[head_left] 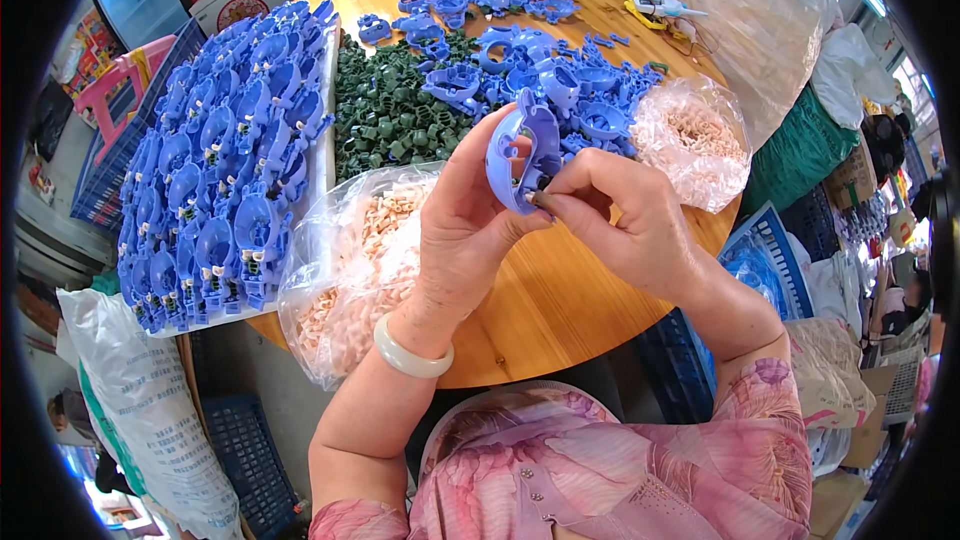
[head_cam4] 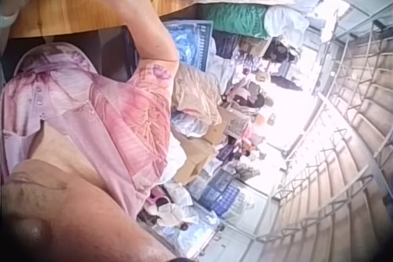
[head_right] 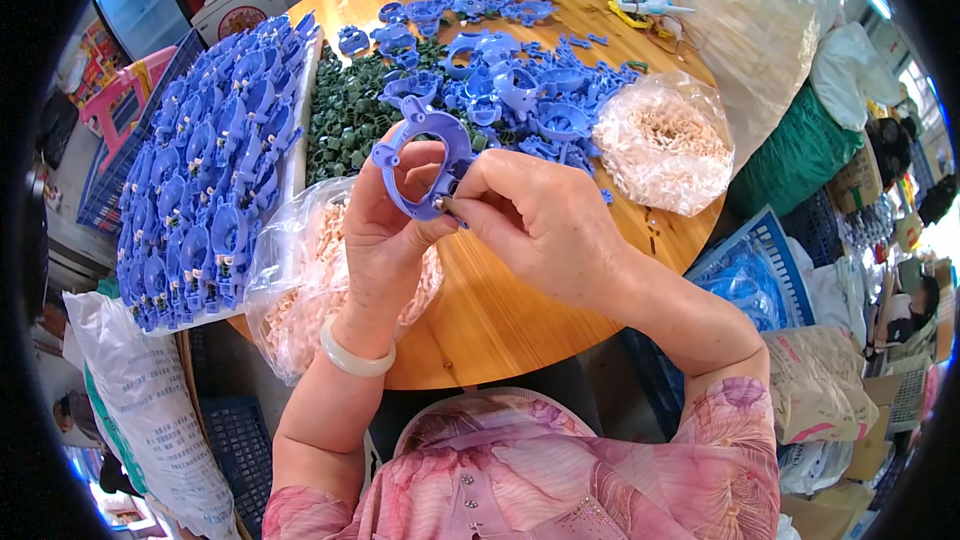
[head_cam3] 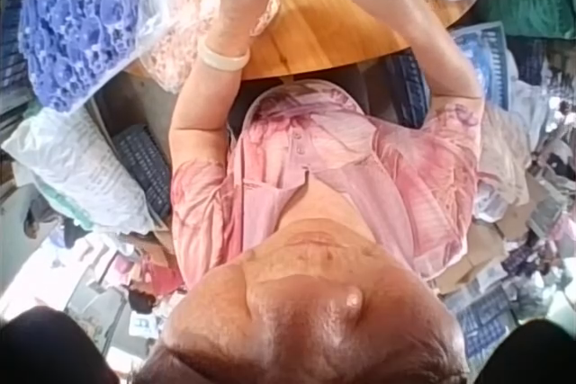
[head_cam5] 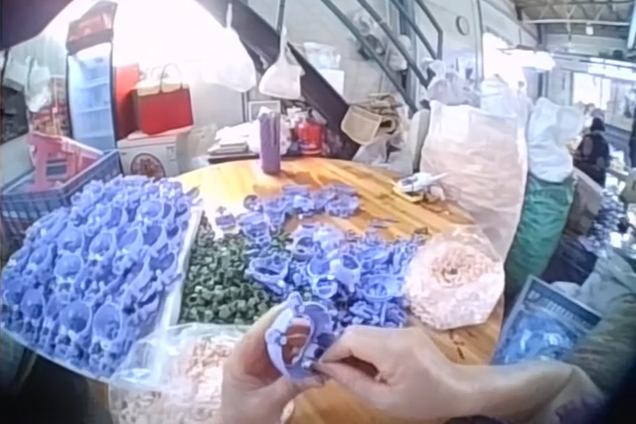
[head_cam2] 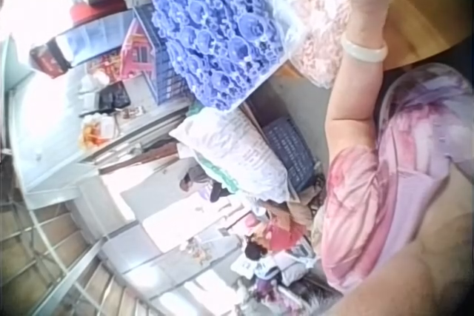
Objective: Assembling small blue plastic toy components at a workbench.
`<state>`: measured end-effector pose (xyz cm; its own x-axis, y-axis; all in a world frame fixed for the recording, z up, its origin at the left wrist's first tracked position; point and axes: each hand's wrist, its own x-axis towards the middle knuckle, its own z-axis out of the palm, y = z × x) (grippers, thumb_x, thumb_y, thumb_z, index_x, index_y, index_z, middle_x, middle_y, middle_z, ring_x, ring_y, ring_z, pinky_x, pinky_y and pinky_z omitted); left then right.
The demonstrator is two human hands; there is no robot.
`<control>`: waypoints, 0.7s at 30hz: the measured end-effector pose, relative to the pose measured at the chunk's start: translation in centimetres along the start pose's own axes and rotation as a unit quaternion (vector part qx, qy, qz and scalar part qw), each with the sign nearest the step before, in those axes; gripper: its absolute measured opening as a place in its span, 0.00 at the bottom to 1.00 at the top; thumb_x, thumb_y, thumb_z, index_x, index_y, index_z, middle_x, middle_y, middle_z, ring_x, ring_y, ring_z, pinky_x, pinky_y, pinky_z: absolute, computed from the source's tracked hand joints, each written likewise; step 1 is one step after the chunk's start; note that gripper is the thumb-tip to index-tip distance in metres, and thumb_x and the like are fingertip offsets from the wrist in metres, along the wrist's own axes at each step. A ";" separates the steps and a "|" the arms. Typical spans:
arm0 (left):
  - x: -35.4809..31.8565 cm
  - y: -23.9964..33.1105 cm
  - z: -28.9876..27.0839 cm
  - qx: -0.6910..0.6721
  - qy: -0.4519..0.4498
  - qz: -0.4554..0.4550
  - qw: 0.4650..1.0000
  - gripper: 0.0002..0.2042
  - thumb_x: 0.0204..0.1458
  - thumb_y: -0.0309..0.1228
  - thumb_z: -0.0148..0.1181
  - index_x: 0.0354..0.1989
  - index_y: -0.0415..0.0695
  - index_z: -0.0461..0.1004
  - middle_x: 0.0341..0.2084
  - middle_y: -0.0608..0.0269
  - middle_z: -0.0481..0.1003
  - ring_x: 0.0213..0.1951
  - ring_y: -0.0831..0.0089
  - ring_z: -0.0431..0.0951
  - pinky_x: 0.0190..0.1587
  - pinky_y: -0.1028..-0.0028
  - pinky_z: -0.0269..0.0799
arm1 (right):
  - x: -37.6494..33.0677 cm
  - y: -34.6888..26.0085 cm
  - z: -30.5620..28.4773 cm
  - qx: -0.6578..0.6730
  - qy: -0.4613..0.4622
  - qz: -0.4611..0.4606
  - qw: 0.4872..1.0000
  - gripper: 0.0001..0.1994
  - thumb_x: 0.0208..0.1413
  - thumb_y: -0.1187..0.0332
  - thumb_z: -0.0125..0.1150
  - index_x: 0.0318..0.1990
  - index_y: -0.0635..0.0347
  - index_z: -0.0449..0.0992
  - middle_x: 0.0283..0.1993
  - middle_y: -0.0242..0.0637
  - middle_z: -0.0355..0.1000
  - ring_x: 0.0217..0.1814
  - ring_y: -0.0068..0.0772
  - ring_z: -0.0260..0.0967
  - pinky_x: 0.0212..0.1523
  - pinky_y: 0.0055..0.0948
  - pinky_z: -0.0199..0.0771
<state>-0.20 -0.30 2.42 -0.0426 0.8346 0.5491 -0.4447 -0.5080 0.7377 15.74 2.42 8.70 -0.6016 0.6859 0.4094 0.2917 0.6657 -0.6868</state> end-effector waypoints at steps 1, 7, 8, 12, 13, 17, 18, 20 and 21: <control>0.0 0.0 0.0 0.000 0.000 -0.001 1.000 0.37 0.41 0.15 0.64 0.62 0.44 0.56 0.49 0.67 0.67 0.50 0.77 0.68 0.50 0.77 0.71 | 0.0 0.0 0.1 0.026 0.003 0.015 1.000 0.03 0.50 0.75 0.58 0.31 0.62 0.71 0.26 0.40 0.68 0.26 0.36 0.68 0.27 0.28 0.66; 0.0 0.1 0.2 -0.019 0.012 -0.009 1.000 0.37 0.41 0.16 0.64 0.62 0.44 0.55 0.49 0.67 0.67 0.49 0.77 0.68 0.49 0.77 0.71 | -0.2 0.1 0.6 0.067 0.027 0.031 0.997 0.02 0.50 0.75 0.58 0.31 0.61 0.71 0.26 0.40 0.68 0.26 0.36 0.69 0.26 0.28 0.67; 0.0 0.1 0.3 -0.011 0.011 -0.005 1.000 0.37 0.41 0.16 0.64 0.62 0.44 0.55 0.49 0.67 0.67 0.49 0.77 0.68 0.49 0.77 0.71 | -0.3 0.2 0.7 0.067 0.027 0.031 0.997 0.02 0.50 0.75 0.58 0.31 0.61 0.71 0.26 0.40 0.68 0.26 0.36 0.69 0.26 0.28 0.67; -0.1 0.0 0.0 0.032 0.006 0.010 0.999 0.37 0.41 0.16 0.64 0.62 0.43 0.55 0.49 0.66 0.67 0.49 0.77 0.68 0.50 0.77 0.70 | 0.0 0.2 0.7 -0.013 0.036 -0.042 0.998 0.02 0.50 0.74 0.57 0.31 0.59 0.72 0.27 0.40 0.69 0.28 0.41 0.70 0.27 0.30 0.68; -0.1 0.0 0.1 0.032 0.006 0.009 0.999 0.37 0.41 0.16 0.64 0.62 0.43 0.55 0.49 0.66 0.67 0.49 0.77 0.68 0.50 0.77 0.70 | 0.1 0.1 0.6 -0.002 0.023 -0.029 0.999 0.01 0.51 0.74 0.57 0.31 0.59 0.72 0.28 0.40 0.69 0.29 0.42 0.70 0.28 0.31 0.68; -0.1 0.1 -0.1 0.026 0.008 -0.002 1.000 0.36 0.41 0.15 0.64 0.62 0.44 0.56 0.49 0.66 0.67 0.49 0.77 0.68 0.50 0.76 0.70 | 0.3 0.5 0.8 -0.101 0.030 -0.085 0.991 0.01 0.51 0.73 0.57 0.31 0.58 0.72 0.28 0.40 0.70 0.30 0.42 0.71 0.28 0.31 0.69; -0.1 0.0 -0.2 0.027 0.001 -0.001 1.000 0.36 0.41 0.15 0.63 0.62 0.44 0.57 0.49 0.66 0.67 0.49 0.76 0.68 0.49 0.76 0.70 | 0.2 0.5 0.6 -0.083 0.024 -0.079 0.993 0.02 0.50 0.73 0.57 0.31 0.58 0.72 0.28 0.40 0.70 0.30 0.43 0.70 0.28 0.32 0.69; 0.0 0.1 0.0 0.008 0.012 -0.032 0.999 0.36 0.41 0.13 0.62 0.62 0.44 0.57 0.49 0.65 0.67 0.49 0.75 0.69 0.49 0.75 0.71 | 0.2 0.7 0.1 -0.066 0.020 -0.072 0.995 0.02 0.50 0.72 0.58 0.31 0.59 0.72 0.29 0.40 0.70 0.31 0.43 0.70 0.28 0.32 0.69; 0.1 0.1 0.1 -0.012 0.022 -0.063 0.998 0.36 0.41 0.12 0.61 0.62 0.44 0.57 0.49 0.63 0.67 0.49 0.74 0.69 0.49 0.73 0.72 | 0.2 0.9 -0.1 -0.059 0.003 -0.058 0.997 0.03 0.50 0.72 0.58 0.32 0.59 0.72 0.28 0.40 0.70 0.30 0.41 0.71 0.28 0.31 0.69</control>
<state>-0.19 -0.33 2.56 -0.0248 0.9005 0.4342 -0.4701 -0.3938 0.7899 15.97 3.21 8.27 -0.6316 0.6044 0.4856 0.3063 0.7699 -0.5599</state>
